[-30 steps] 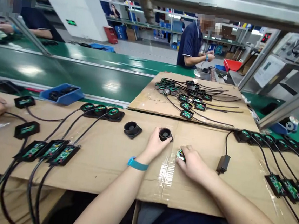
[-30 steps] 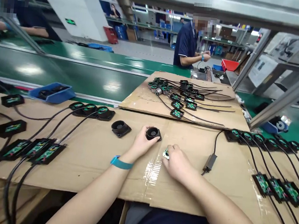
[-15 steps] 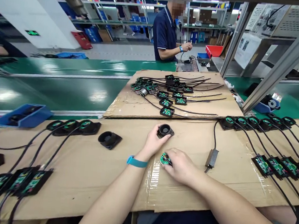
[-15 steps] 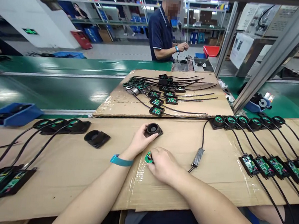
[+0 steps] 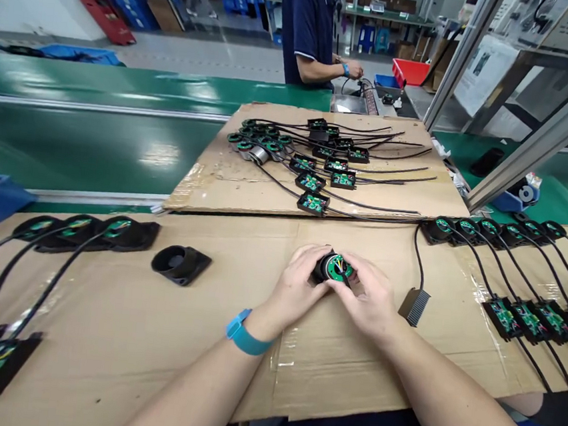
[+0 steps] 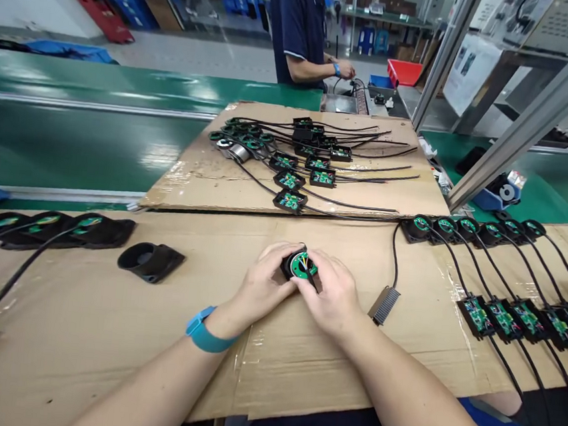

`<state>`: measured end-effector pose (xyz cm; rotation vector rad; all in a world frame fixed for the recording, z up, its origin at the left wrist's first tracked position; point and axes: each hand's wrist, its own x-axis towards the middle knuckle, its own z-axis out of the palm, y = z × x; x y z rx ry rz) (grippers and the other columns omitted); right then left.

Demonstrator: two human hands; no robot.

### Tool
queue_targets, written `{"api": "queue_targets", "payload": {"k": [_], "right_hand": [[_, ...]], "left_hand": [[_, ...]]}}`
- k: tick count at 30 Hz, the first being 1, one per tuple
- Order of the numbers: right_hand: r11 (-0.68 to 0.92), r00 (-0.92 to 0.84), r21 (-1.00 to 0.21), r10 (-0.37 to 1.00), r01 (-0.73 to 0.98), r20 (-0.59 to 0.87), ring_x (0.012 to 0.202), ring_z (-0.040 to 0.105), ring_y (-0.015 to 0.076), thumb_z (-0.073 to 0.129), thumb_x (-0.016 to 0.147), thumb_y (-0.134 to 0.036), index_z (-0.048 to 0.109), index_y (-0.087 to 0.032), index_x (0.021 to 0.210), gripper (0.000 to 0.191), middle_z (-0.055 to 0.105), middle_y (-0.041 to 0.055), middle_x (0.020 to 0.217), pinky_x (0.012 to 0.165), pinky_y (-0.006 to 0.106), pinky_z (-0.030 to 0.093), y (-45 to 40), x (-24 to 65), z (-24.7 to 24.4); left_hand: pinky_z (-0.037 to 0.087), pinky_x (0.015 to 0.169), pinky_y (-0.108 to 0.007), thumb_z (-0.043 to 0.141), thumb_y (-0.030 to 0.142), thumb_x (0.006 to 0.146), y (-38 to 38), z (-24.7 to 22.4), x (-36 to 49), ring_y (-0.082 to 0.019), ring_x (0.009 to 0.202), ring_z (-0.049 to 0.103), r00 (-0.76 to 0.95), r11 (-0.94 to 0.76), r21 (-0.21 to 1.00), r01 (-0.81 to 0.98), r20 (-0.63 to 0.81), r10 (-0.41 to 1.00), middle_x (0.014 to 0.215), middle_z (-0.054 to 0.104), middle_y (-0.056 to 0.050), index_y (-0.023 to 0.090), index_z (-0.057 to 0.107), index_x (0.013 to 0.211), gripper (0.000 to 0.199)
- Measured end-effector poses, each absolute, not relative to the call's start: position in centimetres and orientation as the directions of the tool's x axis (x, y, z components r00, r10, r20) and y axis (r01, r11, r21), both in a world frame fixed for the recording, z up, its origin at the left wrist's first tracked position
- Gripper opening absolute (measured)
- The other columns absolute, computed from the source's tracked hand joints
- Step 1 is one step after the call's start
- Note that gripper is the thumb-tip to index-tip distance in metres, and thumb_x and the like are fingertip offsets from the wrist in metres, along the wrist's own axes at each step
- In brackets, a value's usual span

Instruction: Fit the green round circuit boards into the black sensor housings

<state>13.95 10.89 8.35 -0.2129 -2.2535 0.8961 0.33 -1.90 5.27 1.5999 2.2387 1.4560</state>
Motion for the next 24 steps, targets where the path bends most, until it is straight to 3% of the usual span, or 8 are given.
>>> {"api": "queue_targets", "payload": {"k": [11, 16, 21, 24], "right_hand": [[0.876, -0.722, -0.470, 0.252, -0.114, 0.644, 0.103, 0.069, 0.0271, 0.070, 0.094, -0.029, 0.069, -0.016, 0.129, 0.037, 0.072, 0.0164, 0.125, 0.091, 0.047, 0.058, 11.1, 13.5, 7.7], [0.904, -0.774, -0.427, 0.293, 0.032, 0.561, 0.105, 0.067, 0.0290, 0.063, 0.098, -0.026, 0.068, -0.012, 0.129, 0.035, 0.072, 0.0173, 0.124, 0.093, 0.048, 0.056, 10.4, 13.7, 7.9], [0.912, -0.836, -0.402, 0.281, 0.080, 0.472, 0.102, 0.066, 0.0284, 0.057, 0.100, -0.026, 0.068, -0.010, 0.128, 0.033, 0.072, 0.0164, 0.125, 0.093, 0.047, 0.055, 10.0, 13.8, 7.9], [0.913, -0.827, -0.394, 0.302, 0.107, 0.475, 0.108, 0.065, 0.0299, 0.055, 0.101, -0.024, 0.066, -0.006, 0.131, 0.036, 0.070, 0.0199, 0.128, 0.097, 0.047, 0.054, 10.1, 13.6, 7.7]], "left_hand": [[0.054, 0.103, -0.045, 0.072, 0.017, 0.082, -1.5, 4.7, 0.6, -0.025, 0.116, 0.064, -0.468, -0.071, 0.760, 0.646, 0.467, 0.750, 0.125, 0.067, -0.008, 0.023, 0.058, 0.129, 0.049], [0.052, 0.104, -0.047, 0.070, 0.013, 0.081, -1.2, 4.3, 0.8, -0.026, 0.117, 0.062, -0.501, -0.022, 0.723, 0.691, 0.500, 0.706, 0.123, 0.068, -0.010, 0.021, 0.060, 0.126, 0.047], [0.055, 0.097, -0.042, 0.072, 0.014, 0.077, -1.0, 4.1, 1.1, -0.024, 0.107, 0.067, -0.522, 0.009, 0.798, 0.603, 0.385, 0.761, 0.117, 0.071, -0.008, 0.021, 0.062, 0.122, 0.046], [0.053, 0.100, -0.043, 0.071, 0.014, 0.078, -1.1, 4.1, 1.2, -0.025, 0.109, 0.066, -0.539, 0.034, 0.772, 0.635, 0.412, 0.735, 0.118, 0.070, -0.009, 0.020, 0.063, 0.121, 0.044]]}}
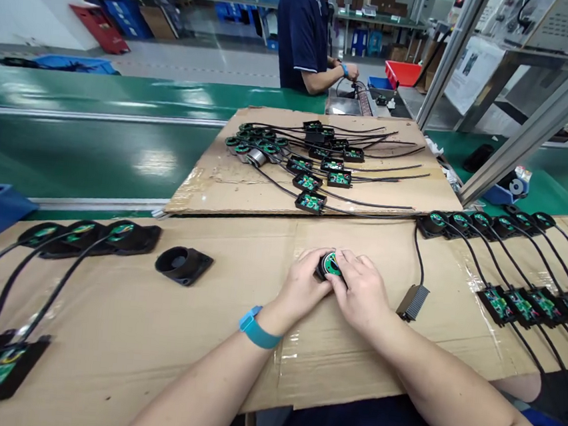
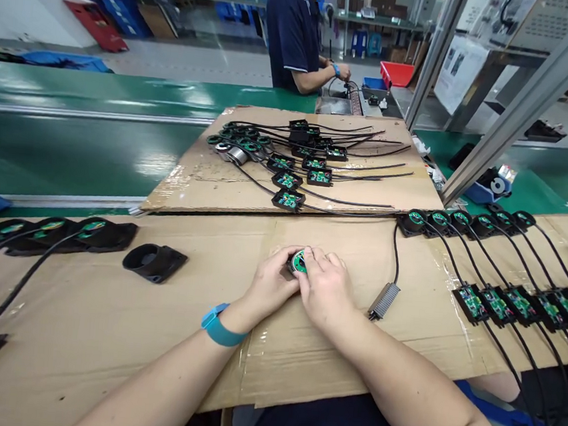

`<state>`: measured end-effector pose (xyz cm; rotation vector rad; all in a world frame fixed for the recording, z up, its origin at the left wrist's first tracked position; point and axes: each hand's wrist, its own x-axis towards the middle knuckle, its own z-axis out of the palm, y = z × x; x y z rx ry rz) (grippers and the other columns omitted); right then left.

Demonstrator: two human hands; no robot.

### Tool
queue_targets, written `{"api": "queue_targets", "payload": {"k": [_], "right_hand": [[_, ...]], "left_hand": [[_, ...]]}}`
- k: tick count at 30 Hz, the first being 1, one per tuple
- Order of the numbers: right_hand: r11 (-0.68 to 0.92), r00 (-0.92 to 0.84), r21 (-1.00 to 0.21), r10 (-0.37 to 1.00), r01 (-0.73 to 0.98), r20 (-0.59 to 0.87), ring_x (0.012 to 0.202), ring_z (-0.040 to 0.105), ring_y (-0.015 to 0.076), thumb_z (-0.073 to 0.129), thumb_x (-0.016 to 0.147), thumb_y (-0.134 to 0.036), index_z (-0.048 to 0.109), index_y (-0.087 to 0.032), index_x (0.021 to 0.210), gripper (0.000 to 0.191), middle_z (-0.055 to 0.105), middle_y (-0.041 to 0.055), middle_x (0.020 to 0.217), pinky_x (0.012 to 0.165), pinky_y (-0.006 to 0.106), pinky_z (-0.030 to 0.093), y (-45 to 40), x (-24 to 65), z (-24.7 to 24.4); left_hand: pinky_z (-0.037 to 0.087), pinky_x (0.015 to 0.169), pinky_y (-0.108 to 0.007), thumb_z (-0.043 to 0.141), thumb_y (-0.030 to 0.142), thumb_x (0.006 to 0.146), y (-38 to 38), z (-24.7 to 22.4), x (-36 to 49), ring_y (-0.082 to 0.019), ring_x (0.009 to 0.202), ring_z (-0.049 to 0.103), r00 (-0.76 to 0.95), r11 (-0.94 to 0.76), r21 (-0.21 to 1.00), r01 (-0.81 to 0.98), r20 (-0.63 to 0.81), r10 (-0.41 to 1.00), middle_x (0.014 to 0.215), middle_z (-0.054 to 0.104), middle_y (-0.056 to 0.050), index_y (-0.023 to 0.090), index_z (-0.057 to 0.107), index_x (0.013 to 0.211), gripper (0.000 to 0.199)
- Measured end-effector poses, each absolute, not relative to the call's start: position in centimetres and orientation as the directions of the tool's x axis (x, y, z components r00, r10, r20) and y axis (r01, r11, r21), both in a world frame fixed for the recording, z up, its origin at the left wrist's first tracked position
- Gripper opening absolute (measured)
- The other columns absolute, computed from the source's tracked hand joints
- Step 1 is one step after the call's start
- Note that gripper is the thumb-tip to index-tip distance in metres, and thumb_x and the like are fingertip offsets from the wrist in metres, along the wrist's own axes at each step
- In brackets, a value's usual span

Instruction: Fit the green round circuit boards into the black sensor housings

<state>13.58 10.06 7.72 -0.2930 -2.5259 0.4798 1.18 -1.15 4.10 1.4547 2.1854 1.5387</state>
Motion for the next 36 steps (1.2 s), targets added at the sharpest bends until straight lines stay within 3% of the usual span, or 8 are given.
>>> {"api": "queue_targets", "payload": {"k": [5, 11, 17, 21, 24, 29, 33, 36], "right_hand": [[0.904, -0.884, -0.427, 0.202, 0.003, 0.421, 0.112, 0.063, 0.0279, 0.057, 0.100, -0.024, 0.064, -0.011, 0.133, 0.036, 0.068, 0.0175, 0.131, 0.099, 0.046, 0.052, 10.5, 13.3, 8.0], [0.889, -0.869, -0.420, 0.346, 0.183, 0.354, 0.110, 0.061, 0.0309, 0.060, 0.098, -0.021, 0.063, -0.008, 0.133, 0.038, 0.067, 0.0200, 0.132, 0.093, 0.048, 0.051, 9.8, 13.7, 8.7], [0.875, -0.930, -0.474, 0.249, 0.097, 0.270, 0.109, 0.057, 0.0270, 0.065, 0.095, -0.020, 0.066, -0.014, 0.130, 0.035, 0.070, 0.0129, 0.126, 0.099, 0.045, 0.049, 10.4, 13.8, 9.6], [0.875, -0.917, -0.422, 0.345, 0.237, 0.202, 0.121, 0.052, 0.0357, 0.073, 0.091, -0.040, 0.065, -0.014, 0.134, 0.051, 0.054, 0.0217, 0.146, 0.100, 0.053, 0.048, 10.0, 14.2, 10.1], [0.882, -0.933, -0.391, 0.337, 0.264, 0.129, 0.129, 0.048, 0.0378, 0.067, 0.095, -0.042, 0.061, -0.015, 0.141, 0.053, 0.044, 0.0233, 0.155, 0.103, 0.056, 0.046, 9.9, 14.3, 10.2], [0.880, -0.963, -0.415, 0.268, 0.232, 0.028, 0.120, 0.055, 0.0330, 0.061, 0.099, -0.037, 0.062, -0.014, 0.139, 0.046, 0.060, 0.0202, 0.139, 0.101, 0.050, 0.048, 11.0, 13.6, 10.3], [0.851, -0.962, -0.499, 0.249, 0.162, 0.112, 0.118, 0.061, 0.0305, 0.070, 0.092, -0.025, 0.064, -0.013, 0.133, 0.043, 0.064, 0.0192, 0.134, 0.102, 0.048, 0.049, 11.8, 13.5, 9.5], [0.785, -0.941, -0.598, 0.305, 0.161, 0.147, 0.106, 0.068, 0.0251, 0.070, 0.088, -0.012, 0.064, -0.013, 0.127, 0.040, 0.071, 0.0142, 0.119, 0.093, 0.039, 0.054, 12.2, 14.3, 9.1]], "left_hand": [[0.054, 0.098, -0.042, 0.072, 0.016, 0.076, -1.4, 4.1, 1.3, -0.025, 0.108, 0.067, -0.610, 0.081, 0.839, 0.538, 0.321, 0.725, 0.117, 0.071, -0.008, 0.020, 0.063, 0.122, 0.047], [0.053, 0.102, -0.043, 0.070, 0.016, 0.076, -1.3, 3.1, 1.7, -0.025, 0.110, 0.067, -0.655, 0.111, 0.877, 0.468, 0.260, 0.710, 0.119, 0.070, -0.009, 0.021, 0.063, 0.122, 0.047], [0.051, 0.104, -0.043, 0.075, 0.019, 0.075, -1.2, 3.3, 1.3, -0.025, 0.114, 0.066, -0.591, 0.038, 0.934, 0.354, 0.192, 0.784, 0.121, 0.070, -0.009, 0.020, 0.062, 0.121, 0.048], [0.051, 0.103, -0.044, 0.076, 0.014, 0.070, -1.2, 3.6, 1.6, -0.026, 0.113, 0.066, -0.626, 0.041, 0.932, 0.360, 0.209, 0.752, 0.119, 0.070, -0.009, 0.020, 0.062, 0.119, 0.051], [0.051, 0.103, -0.045, 0.078, 0.014, 0.068, -1.2, 3.5, 1.6, -0.027, 0.111, 0.066, -0.652, 0.088, 0.925, 0.371, 0.192, 0.733, 0.119, 0.070, -0.009, 0.020, 0.063, 0.117, 0.051], [0.052, 0.101, -0.046, 0.084, 0.023, 0.070, -1.1, 3.6, 0.7, -0.027, 0.110, 0.067, -0.603, 0.115, 0.906, 0.407, 0.172, 0.779, 0.118, 0.072, -0.010, 0.020, 0.064, 0.117, 0.051], [0.054, 0.098, -0.044, 0.087, 0.031, 0.072, -1.1, 3.9, 0.3, -0.026, 0.107, 0.067, -0.560, 0.092, 0.885, 0.457, 0.206, 0.803, 0.116, 0.072, -0.009, 0.020, 0.063, 0.118, 0.053], [0.054, 0.097, -0.043, 0.085, 0.033, 0.077, -1.1, 4.1, 0.5, -0.025, 0.107, 0.068, -0.533, 0.067, 0.863, 0.500, 0.247, 0.809, 0.116, 0.072, -0.009, 0.021, 0.062, 0.120, 0.050]]}}
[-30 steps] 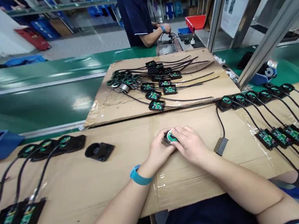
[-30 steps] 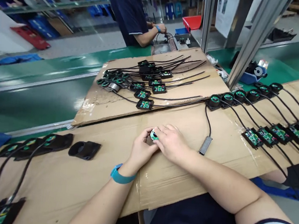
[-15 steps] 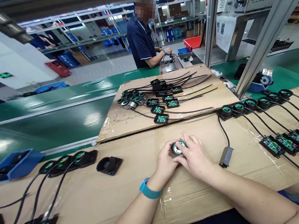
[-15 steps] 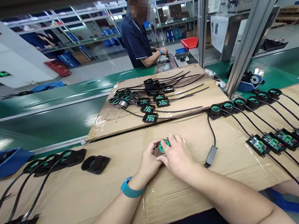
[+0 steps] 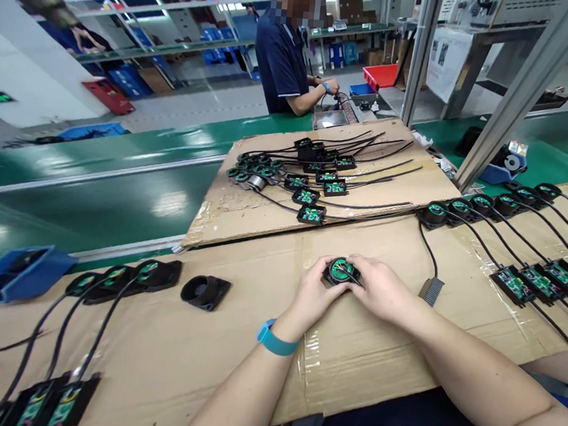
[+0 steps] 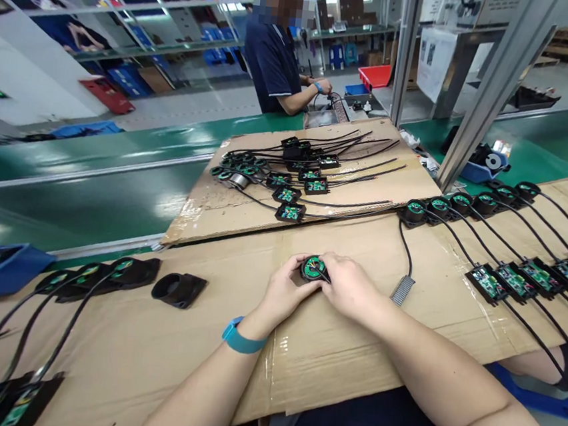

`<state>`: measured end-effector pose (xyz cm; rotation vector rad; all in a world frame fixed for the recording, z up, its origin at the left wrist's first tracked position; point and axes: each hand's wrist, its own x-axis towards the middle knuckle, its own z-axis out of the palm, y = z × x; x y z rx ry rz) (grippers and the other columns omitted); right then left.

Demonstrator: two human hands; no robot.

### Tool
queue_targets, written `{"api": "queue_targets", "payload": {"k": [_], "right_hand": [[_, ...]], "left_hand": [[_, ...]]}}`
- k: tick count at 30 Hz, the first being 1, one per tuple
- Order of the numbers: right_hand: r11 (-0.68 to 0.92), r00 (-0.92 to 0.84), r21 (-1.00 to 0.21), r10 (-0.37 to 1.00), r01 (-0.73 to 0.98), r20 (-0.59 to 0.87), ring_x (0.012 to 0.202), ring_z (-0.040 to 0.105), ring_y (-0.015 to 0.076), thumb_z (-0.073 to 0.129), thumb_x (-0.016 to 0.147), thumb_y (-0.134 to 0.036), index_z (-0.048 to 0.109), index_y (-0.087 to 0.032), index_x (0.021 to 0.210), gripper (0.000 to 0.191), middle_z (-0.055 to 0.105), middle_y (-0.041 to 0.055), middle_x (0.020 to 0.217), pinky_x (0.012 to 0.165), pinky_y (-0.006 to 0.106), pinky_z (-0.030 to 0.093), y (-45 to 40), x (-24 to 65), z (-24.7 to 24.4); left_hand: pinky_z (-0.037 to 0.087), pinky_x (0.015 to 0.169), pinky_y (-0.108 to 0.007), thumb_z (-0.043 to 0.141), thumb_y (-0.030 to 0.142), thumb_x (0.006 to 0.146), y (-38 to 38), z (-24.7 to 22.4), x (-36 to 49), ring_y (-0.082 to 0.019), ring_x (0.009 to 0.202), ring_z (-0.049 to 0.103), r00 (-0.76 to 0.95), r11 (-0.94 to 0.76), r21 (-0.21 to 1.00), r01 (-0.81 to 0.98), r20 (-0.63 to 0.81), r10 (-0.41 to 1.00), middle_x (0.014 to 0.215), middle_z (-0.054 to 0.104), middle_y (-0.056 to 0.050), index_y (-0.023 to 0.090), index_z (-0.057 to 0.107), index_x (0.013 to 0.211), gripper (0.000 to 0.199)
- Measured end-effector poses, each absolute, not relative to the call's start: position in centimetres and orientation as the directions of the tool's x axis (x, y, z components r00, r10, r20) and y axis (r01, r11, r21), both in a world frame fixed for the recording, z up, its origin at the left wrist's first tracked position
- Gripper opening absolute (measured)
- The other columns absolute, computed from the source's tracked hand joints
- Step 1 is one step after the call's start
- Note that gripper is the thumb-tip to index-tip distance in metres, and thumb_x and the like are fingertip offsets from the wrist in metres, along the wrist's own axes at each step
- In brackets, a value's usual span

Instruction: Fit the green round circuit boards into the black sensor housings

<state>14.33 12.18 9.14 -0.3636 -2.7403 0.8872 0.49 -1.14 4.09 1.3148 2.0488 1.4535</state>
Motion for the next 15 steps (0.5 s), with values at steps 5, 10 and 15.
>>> {"api": "queue_targets", "payload": {"k": [5, 10, 15], "right_hand": [[0.805, -0.938, -0.567, 0.310, 0.175, 0.152, 0.092, 0.071, 0.0215, 0.060, 0.094, -0.011, 0.073, -0.016, 0.098, 0.014, 0.075, 0.0094, 0.098, 0.085, 0.032, 0.054, 12.2, 15.8, 10.4], [0.886, -0.978, -0.427, 0.209, 0.177, 0.027, 0.076, 0.069, 0.0206, 0.054, 0.099, -0.016, 0.071, -0.015, 0.088, 0.020, 0.074, 0.0100, 0.086, 0.071, 0.029, 0.050, 11.8, 15.8, 11.0], [0.898, -0.986, -0.412, 0.166, 0.153, -0.005, 0.073, 0.068, 0.0197, 0.054, 0.099, -0.015, 0.070, -0.015, 0.090, 0.019, 0.073, 0.0093, 0.084, 0.069, 0.029, 0.048, 12.1, 15.7, 10.9]], "left_hand": [[0.053, 0.102, -0.045, 0.079, 0.032, 0.084, -1.3, 4.3, 1.1, -0.026, 0.113, 0.067, -0.482, 0.027, 0.777, 0.629, 0.362, 0.798, 0.122, 0.070, -0.011, 0.021, 0.060, 0.125, 0.046], [0.053, 0.101, -0.043, 0.076, 0.025, 0.084, -1.4, 4.3, 1.9, -0.026, 0.114, 0.066, -0.502, 0.062, 0.747, 0.662, 0.381, 0.777, 0.122, 0.070, -0.009, 0.022, 0.058, 0.125, 0.044], [0.053, 0.099, -0.044, 0.074, 0.025, 0.084, -1.4, 4.3, 2.0, -0.027, 0.112, 0.066, -0.521, 0.101, 0.734, 0.672, 0.371, 0.769, 0.120, 0.070, -0.009, 0.021, 0.058, 0.124, 0.043]]}}
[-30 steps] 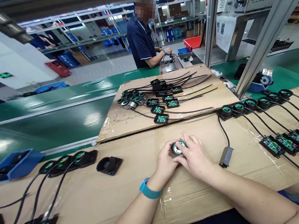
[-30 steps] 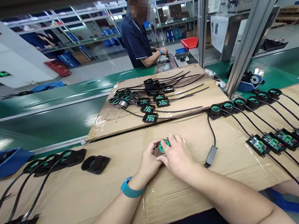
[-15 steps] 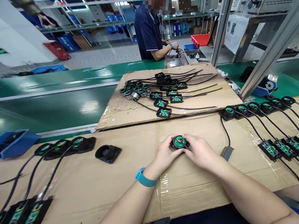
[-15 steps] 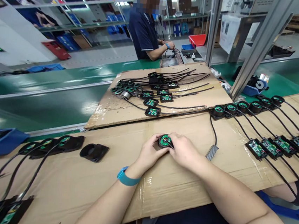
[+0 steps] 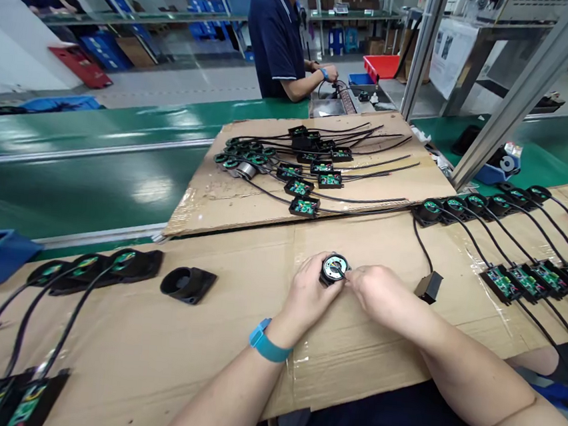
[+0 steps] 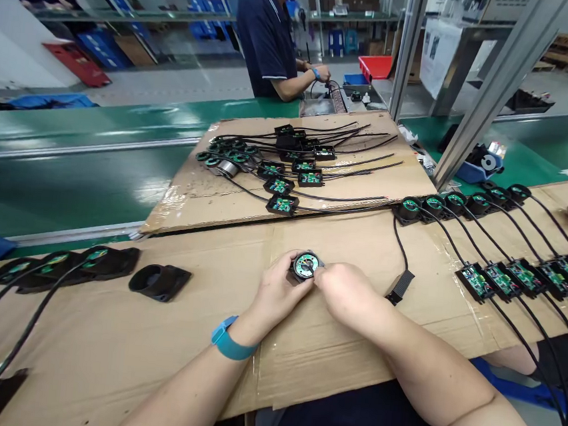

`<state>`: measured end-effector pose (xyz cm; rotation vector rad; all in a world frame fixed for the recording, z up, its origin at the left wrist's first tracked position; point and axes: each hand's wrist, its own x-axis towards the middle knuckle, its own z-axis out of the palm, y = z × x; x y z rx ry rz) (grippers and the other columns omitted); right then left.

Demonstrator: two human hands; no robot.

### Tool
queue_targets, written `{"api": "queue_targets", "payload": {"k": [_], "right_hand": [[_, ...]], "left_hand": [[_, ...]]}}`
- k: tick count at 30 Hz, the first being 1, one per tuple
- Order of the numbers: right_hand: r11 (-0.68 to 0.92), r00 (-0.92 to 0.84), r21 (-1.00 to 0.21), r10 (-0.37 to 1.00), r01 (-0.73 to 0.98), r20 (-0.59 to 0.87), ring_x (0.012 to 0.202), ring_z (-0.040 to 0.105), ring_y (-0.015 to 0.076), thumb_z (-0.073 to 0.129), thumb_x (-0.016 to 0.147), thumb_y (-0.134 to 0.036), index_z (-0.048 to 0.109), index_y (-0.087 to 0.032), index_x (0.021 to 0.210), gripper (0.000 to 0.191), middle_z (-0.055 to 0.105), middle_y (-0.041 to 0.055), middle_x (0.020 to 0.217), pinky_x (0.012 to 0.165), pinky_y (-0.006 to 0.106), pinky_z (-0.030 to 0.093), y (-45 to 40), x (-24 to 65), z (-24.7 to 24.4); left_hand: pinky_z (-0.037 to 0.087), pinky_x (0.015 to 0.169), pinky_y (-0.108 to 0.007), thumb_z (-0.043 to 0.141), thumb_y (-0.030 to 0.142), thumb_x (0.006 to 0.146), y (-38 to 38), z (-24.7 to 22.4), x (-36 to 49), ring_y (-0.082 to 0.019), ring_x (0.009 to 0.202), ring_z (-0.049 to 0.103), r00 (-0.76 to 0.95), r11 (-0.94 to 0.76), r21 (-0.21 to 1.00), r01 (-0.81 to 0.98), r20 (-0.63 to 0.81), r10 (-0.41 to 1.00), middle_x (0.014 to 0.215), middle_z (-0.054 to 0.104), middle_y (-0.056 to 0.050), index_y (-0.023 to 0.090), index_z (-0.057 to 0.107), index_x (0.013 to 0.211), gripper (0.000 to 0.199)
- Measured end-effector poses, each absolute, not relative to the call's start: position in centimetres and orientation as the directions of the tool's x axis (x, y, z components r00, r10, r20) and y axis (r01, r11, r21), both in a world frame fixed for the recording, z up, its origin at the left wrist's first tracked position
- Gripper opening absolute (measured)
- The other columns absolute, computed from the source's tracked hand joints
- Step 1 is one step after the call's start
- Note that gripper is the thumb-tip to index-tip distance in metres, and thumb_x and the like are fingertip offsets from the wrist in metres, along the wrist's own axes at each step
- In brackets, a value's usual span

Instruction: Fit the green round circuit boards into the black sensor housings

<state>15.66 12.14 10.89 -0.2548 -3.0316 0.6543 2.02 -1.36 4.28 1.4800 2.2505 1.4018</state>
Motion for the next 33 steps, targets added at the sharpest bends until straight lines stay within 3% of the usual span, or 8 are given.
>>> {"api": "queue_targets", "payload": {"k": [4, 13, 20, 24, 26, 28, 30, 33], "right_hand": [[0.856, -0.970, -0.495, 0.224, 0.151, 0.092, 0.089, 0.068, 0.0204, 0.060, 0.096, -0.015, 0.071, -0.015, 0.099, 0.011, 0.072, 0.0099, 0.097, 0.081, 0.030, 0.052, 12.8, 15.7, 10.8], [0.844, -0.970, -0.509, 0.233, 0.167, 0.068, 0.100, 0.067, 0.0242, 0.064, 0.095, -0.019, 0.066, -0.013, 0.107, 0.013, 0.068, 0.0129, 0.108, 0.090, 0.039, 0.055, 12.0, 15.5, 11.0], [0.814, -0.954, -0.580, 0.198, 0.032, 0.225, 0.116, 0.066, 0.0267, 0.081, 0.084, -0.024, 0.065, -0.017, 0.123, 0.043, 0.069, 0.0144, 0.126, 0.104, 0.045, 0.054, 11.6, 14.0, 9.1], [0.877, -0.941, -0.481, 0.172, 0.012, 0.291, 0.114, 0.069, 0.0312, 0.079, 0.083, -0.023, 0.073, -0.018, 0.119, 0.037, 0.072, 0.0154, 0.124, 0.102, 0.051, 0.056, 12.2, 13.7, 8.1], [0.903, -0.923, -0.428, 0.148, -0.020, 0.355, 0.109, 0.072, 0.0328, 0.075, 0.087, -0.027, 0.076, -0.018, 0.117, 0.032, 0.074, 0.0164, 0.120, 0.097, 0.053, 0.059, 12.3, 13.7, 8.0], [0.911, -0.849, -0.409, 0.172, -0.056, 0.499, 0.108, 0.072, 0.0336, 0.073, 0.089, -0.032, 0.076, -0.019, 0.119, 0.034, 0.073, 0.0168, 0.123, 0.099, 0.054, 0.059, 12.1, 13.7, 8.0], [0.906, -0.747, -0.420, 0.239, -0.060, 0.621, 0.111, 0.072, 0.0328, 0.074, 0.089, -0.034, 0.074, -0.021, 0.124, 0.038, 0.071, 0.0159, 0.129, 0.103, 0.053, 0.057, 11.5, 13.8, 8.0], [0.912, -0.783, -0.400, 0.184, -0.089, 0.594, 0.107, 0.074, 0.0314, 0.071, 0.091, -0.035, 0.077, -0.020, 0.118, 0.032, 0.074, 0.0163, 0.121, 0.098, 0.048, 0.062, 10.1, 13.8, 7.7]], "left_hand": [[0.053, 0.103, -0.045, 0.076, 0.028, 0.085, -1.4, 4.4, 1.5, -0.027, 0.115, 0.066, -0.470, 0.033, 0.773, 0.633, 0.350, 0.811, 0.123, 0.070, -0.011, 0.021, 0.059, 0.126, 0.044], [0.052, 0.106, -0.048, 0.078, 0.029, 0.084, -1.4, 4.3, 1.4, -0.028, 0.119, 0.066, -0.471, 0.025, 0.787, 0.616, 0.343, 0.812, 0.126, 0.069, -0.012, 0.022, 0.059, 0.127, 0.047], [0.046, 0.115, -0.052, 0.085, 0.024, 0.077, -2.3, 4.7, 0.6, -0.031, 0.136, 0.056, -0.392, 0.035, 0.819, 0.572, 0.236, 0.889, 0.145, 0.059, -0.016, 0.025, 0.028, 0.159, 0.099], [0.049, 0.113, -0.051, 0.100, 0.026, 0.049, -3.0, 5.9, -0.5, -0.035, 0.135, 0.057, -0.308, -0.035, 0.914, 0.405, 0.172, 0.936, 0.144, 0.058, -0.018, 0.026, 0.022, 0.162, 0.138], [0.054, 0.104, -0.047, 0.099, 0.027, 0.051, -3.0, 6.1, -1.7, -0.032, 0.122, 0.065, -0.414, -0.056, 0.962, 0.266, 0.166, 0.895, 0.137, 0.062, -0.020, 0.023, 0.032, 0.158, 0.127], [0.058, 0.091, -0.039, 0.090, 0.035, 0.069, -2.9, 6.0, -3.2, -0.024, 0.103, 0.070, -0.642, -0.072, 0.982, 0.177, 0.170, 0.748, 0.126, 0.066, -0.019, 0.018, 0.045, 0.149, 0.093], [0.055, 0.081, -0.032, 0.077, 0.043, 0.085, -2.9, 5.8, -4.3, -0.019, 0.091, 0.067, -0.803, -0.070, 0.974, 0.214, 0.217, 0.555, 0.120, 0.067, -0.017, 0.015, 0.054, 0.136, 0.062], [0.053, 0.077, -0.030, 0.066, 0.052, 0.092, -2.8, 5.6, -4.6, -0.018, 0.089, 0.063, -0.835, -0.008, 0.933, 0.361, 0.327, 0.443, 0.121, 0.065, -0.016, 0.015, 0.056, 0.130, 0.054]]}}
